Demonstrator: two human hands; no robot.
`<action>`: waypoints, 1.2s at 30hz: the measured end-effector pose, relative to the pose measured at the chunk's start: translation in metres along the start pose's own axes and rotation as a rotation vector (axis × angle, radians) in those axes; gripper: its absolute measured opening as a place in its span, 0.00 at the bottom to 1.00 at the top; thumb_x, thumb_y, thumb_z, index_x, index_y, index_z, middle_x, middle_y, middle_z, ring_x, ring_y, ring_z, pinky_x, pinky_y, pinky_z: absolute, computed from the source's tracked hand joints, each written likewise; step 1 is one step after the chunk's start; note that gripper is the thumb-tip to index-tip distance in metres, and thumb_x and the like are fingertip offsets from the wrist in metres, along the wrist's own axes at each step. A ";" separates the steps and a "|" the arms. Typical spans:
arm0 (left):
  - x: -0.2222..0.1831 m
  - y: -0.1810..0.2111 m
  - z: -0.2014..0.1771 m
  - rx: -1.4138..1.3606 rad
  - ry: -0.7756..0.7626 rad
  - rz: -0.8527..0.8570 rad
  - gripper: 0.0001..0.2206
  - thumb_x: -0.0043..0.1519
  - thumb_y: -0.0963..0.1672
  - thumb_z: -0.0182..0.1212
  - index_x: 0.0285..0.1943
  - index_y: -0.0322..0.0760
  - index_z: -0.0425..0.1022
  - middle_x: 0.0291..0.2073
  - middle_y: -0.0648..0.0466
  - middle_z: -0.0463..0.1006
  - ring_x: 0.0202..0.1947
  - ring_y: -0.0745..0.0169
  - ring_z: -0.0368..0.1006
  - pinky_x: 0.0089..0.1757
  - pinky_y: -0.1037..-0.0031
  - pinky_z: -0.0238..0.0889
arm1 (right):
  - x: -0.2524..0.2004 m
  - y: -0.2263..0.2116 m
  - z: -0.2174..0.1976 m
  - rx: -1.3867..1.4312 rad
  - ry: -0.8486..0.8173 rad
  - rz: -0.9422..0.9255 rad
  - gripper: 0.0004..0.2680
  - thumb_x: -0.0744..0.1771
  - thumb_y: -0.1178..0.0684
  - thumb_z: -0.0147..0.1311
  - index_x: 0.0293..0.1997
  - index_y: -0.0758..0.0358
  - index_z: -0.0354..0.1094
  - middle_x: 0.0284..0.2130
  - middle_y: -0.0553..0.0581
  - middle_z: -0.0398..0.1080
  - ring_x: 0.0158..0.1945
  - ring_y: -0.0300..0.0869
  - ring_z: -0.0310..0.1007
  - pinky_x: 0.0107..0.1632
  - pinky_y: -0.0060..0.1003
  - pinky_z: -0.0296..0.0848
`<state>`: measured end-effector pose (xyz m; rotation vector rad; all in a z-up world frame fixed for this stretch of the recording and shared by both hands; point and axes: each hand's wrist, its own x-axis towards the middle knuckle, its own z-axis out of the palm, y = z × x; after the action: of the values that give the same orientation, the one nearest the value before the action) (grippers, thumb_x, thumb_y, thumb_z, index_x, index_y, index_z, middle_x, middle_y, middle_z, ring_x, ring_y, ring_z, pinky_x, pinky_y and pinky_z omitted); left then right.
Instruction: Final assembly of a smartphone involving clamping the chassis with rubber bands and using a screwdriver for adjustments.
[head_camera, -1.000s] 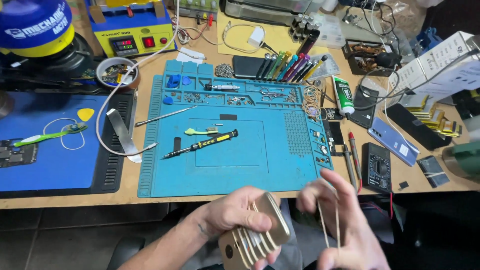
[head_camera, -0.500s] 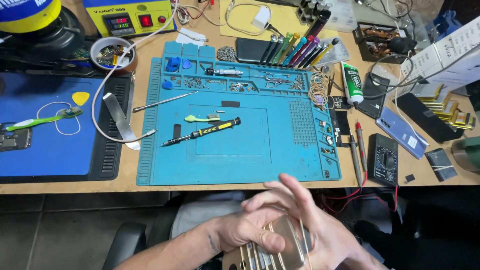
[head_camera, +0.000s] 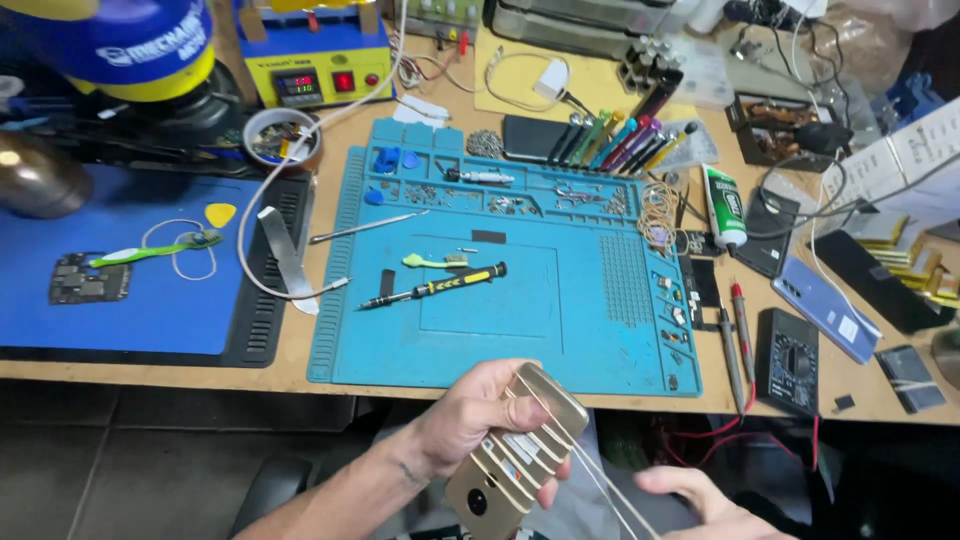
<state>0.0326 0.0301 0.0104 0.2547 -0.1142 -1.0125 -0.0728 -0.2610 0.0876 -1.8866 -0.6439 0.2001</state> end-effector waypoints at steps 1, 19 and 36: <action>0.000 -0.002 0.003 -0.013 0.048 0.121 0.17 0.70 0.38 0.69 0.58 0.22 0.64 0.40 0.21 0.78 0.38 0.17 0.83 0.30 0.40 0.80 | -0.001 -0.009 0.004 -0.253 0.267 0.040 0.17 0.69 0.47 0.55 0.24 0.52 0.91 0.23 0.42 0.95 0.29 0.33 0.98 0.62 0.53 0.86; 0.010 -0.017 0.011 0.854 -0.335 -0.229 0.28 0.65 0.56 0.68 0.63 0.33 0.76 0.60 0.48 0.71 0.60 0.59 0.73 0.57 0.72 0.74 | 0.088 -0.028 0.013 0.632 -0.249 0.057 0.53 0.75 0.14 0.66 0.87 0.66 0.19 0.56 0.60 0.84 0.68 0.51 0.82 0.86 0.66 0.29; 0.001 0.006 0.013 0.665 -0.043 0.004 0.15 0.68 0.46 0.73 0.45 0.36 0.68 0.35 0.45 0.81 0.31 0.57 0.80 0.31 0.70 0.72 | 0.033 -0.004 0.006 -0.832 -0.252 -0.291 0.06 0.74 0.51 0.49 0.54 0.42 0.71 0.40 0.33 0.75 0.45 0.31 0.75 0.64 0.47 0.59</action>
<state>0.0354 0.0300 0.0244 0.8369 -0.4924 -0.9508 -0.0491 -0.2381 0.0943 -2.5361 -1.3076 -0.0367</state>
